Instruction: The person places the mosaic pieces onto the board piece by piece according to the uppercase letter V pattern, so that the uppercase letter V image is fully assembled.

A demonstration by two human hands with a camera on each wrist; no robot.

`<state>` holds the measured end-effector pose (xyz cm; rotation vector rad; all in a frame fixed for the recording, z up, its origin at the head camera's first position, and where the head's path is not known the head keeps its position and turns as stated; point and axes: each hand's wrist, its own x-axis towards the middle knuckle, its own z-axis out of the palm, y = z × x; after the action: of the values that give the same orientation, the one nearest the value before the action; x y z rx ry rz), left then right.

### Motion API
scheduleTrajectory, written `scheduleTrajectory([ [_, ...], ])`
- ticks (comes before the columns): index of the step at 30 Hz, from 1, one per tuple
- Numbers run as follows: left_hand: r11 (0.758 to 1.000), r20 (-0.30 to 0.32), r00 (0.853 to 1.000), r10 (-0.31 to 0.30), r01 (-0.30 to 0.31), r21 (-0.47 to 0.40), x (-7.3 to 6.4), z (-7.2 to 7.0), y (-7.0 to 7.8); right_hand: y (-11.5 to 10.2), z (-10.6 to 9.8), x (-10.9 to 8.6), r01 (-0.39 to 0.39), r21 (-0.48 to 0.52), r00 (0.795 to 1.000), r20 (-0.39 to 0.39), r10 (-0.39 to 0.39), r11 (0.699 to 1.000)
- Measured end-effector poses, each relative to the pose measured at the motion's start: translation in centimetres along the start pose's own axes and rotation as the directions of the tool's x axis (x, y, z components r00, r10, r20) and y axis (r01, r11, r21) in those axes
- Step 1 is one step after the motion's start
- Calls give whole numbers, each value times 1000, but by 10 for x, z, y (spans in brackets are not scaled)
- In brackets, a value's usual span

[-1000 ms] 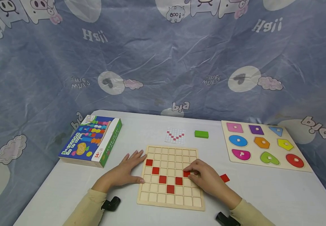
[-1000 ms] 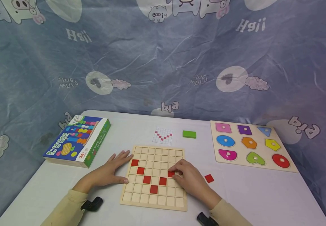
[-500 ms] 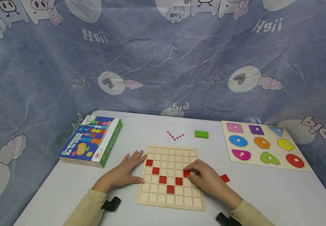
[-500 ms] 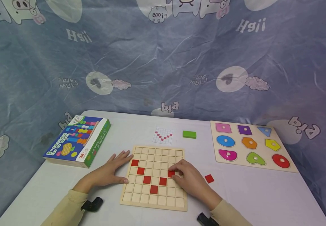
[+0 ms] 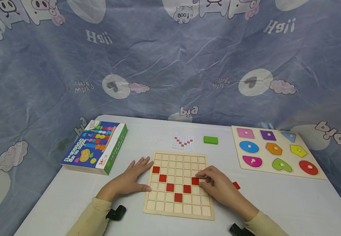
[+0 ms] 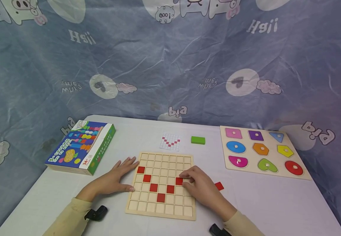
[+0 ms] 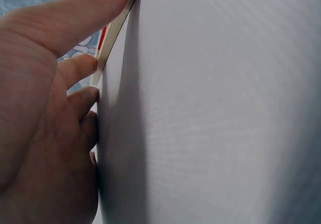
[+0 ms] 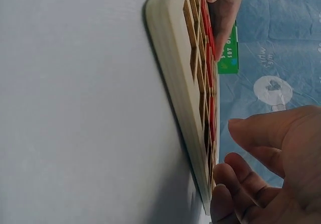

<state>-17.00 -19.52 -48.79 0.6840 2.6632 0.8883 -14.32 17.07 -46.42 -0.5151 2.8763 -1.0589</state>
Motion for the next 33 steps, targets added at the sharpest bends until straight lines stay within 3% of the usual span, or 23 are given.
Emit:
scheduleTrajectory([
  [8, 1000, 3, 1000, -9, 9, -3, 0, 0, 0, 13, -11, -8, 7, -35, 999, -35, -8, 999],
  [19, 1000, 8, 1000, -12, 12, 3, 0, 0, -2, 34, -33, -20, -58, -87, 996, -67, 52, 994],
  [33, 1000, -1, 1000, -4, 4, 5, -1, 1, -2, 55, -53, -32, -138, -204, 990, -51, 130, 969],
])
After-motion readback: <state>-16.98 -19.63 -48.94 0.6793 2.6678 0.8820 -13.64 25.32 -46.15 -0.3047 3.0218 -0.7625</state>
